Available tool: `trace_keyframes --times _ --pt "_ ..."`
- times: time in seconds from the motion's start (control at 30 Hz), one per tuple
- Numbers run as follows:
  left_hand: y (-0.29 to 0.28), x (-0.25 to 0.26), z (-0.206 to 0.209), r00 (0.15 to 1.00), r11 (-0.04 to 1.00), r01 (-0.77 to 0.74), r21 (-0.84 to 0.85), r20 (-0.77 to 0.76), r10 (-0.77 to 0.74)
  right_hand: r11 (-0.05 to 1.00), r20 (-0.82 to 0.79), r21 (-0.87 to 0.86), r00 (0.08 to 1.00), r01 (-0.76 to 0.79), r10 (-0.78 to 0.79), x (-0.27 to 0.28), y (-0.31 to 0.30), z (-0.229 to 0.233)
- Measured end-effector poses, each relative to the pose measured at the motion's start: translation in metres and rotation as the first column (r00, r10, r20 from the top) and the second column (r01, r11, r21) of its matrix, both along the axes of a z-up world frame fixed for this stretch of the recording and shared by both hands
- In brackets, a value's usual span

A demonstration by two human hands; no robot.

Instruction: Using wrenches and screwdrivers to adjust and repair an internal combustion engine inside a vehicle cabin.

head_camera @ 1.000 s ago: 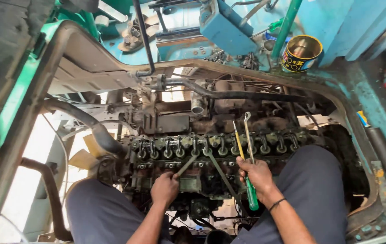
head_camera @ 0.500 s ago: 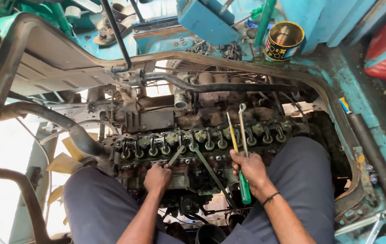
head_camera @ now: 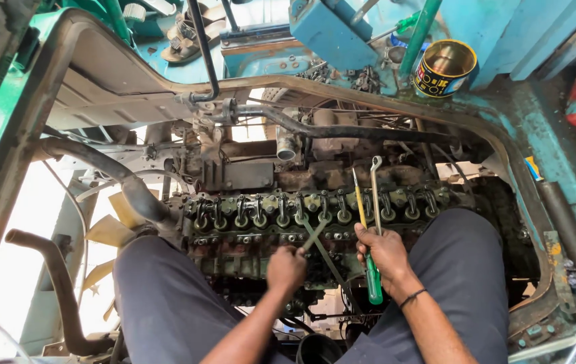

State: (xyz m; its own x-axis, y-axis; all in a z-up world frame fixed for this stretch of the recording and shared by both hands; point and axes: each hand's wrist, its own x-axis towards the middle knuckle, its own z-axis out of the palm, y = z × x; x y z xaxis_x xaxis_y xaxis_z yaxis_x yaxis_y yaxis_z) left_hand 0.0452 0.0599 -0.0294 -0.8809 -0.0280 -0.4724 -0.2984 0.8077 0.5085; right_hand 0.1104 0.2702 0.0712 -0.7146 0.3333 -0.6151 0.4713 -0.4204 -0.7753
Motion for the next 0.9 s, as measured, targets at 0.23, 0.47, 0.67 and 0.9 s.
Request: trace_keyframes --times 0.23,0.47,0.67,0.9 --pt "0.027 0.002 0.0 0.973 0.986 -0.166 0.02 0.168 0.16 1.0 0.002 0.01 1.0 -0.01 0.01 0.002 0.001 0.005" --pt "0.025 0.0 -0.004 0.974 0.989 -0.148 0.011 0.175 0.144 0.999 -0.01 -0.003 0.999 0.043 -0.043 0.003 0.007 0.005" --pt "0.02 -0.002 0.005 0.978 0.995 -0.098 -0.036 0.179 0.103 0.997 -0.072 -0.063 0.996 0.042 -0.046 0.004 0.009 -0.009" --pt "0.018 -0.01 -0.004 0.981 0.995 -0.103 0.003 0.167 0.101 1.0 0.0 -0.02 1.0 0.024 -0.024 0.002 0.004 0.011"
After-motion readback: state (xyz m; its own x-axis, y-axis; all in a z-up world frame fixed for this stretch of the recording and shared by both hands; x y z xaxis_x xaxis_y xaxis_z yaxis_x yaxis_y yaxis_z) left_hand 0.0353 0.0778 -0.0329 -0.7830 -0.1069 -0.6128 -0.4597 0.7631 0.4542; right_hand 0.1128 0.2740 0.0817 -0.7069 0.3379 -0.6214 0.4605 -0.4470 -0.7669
